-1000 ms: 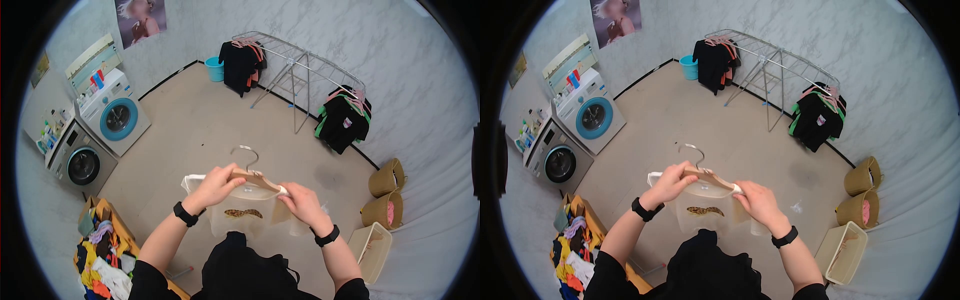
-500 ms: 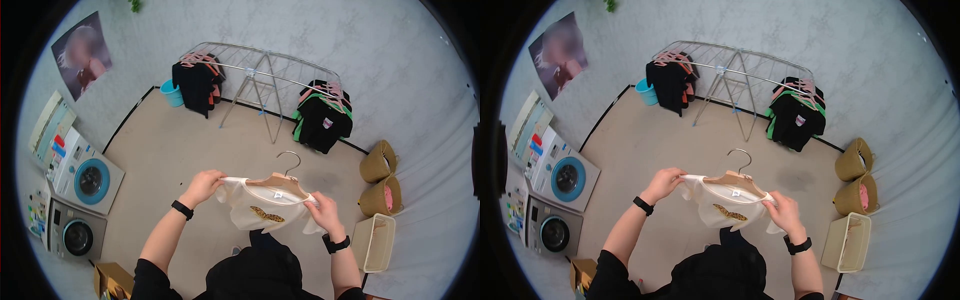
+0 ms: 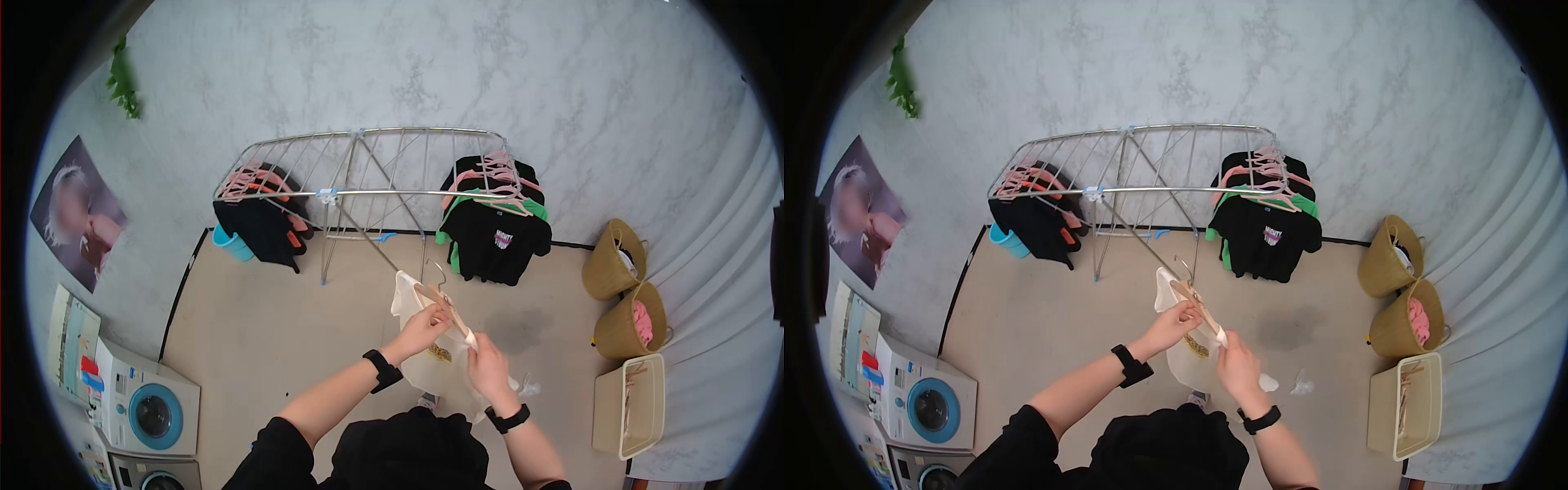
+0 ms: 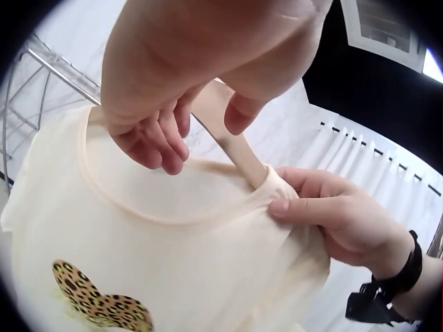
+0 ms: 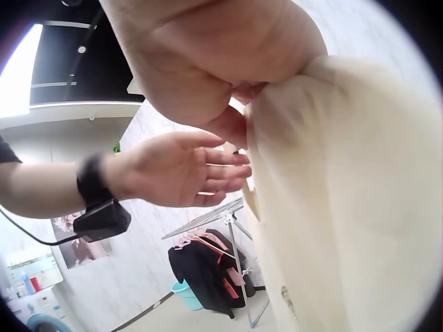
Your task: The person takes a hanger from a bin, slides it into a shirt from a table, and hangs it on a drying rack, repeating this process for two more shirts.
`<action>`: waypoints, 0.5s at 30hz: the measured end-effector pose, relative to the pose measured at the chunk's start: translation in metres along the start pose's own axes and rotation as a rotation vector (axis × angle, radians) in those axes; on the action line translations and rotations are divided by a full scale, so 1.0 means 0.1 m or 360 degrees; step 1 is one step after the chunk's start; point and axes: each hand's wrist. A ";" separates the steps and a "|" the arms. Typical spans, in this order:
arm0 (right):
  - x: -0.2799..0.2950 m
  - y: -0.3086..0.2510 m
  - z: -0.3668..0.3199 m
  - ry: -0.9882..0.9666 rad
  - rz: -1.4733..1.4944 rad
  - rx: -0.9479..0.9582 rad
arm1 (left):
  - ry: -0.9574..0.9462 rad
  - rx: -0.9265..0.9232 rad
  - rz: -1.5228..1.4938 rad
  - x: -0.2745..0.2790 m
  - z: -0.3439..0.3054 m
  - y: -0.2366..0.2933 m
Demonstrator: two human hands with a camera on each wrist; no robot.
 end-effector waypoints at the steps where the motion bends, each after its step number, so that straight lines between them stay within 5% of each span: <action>1: -0.10 0.01 0.17 0.0076 0.0070 0.0039 | -0.0022 -0.0004 -0.0001 0.01 0.21 -0.01; 5: -0.27 -0.07 0.70 0.0013 0.0183 -0.0039 | 0.0084 0.0124 -0.0443 0.03 0.84 -0.21; 7: -0.29 -0.14 0.98 -0.0376 0.0025 -0.0276 | 0.0062 0.0148 -0.0460 0.06 1.15 -0.37; 15: -0.61 -0.10 2.25 -0.0416 -0.0209 -0.0549 | -0.0098 0.0311 -0.0633 0.22 2.38 -1.09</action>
Point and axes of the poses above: each hand's wrist, its own z-axis towards the middle knuckle, its own x-axis out of the back of the hand, y = z × x, and after that the axes turned 14 degrees about -x, right-handed
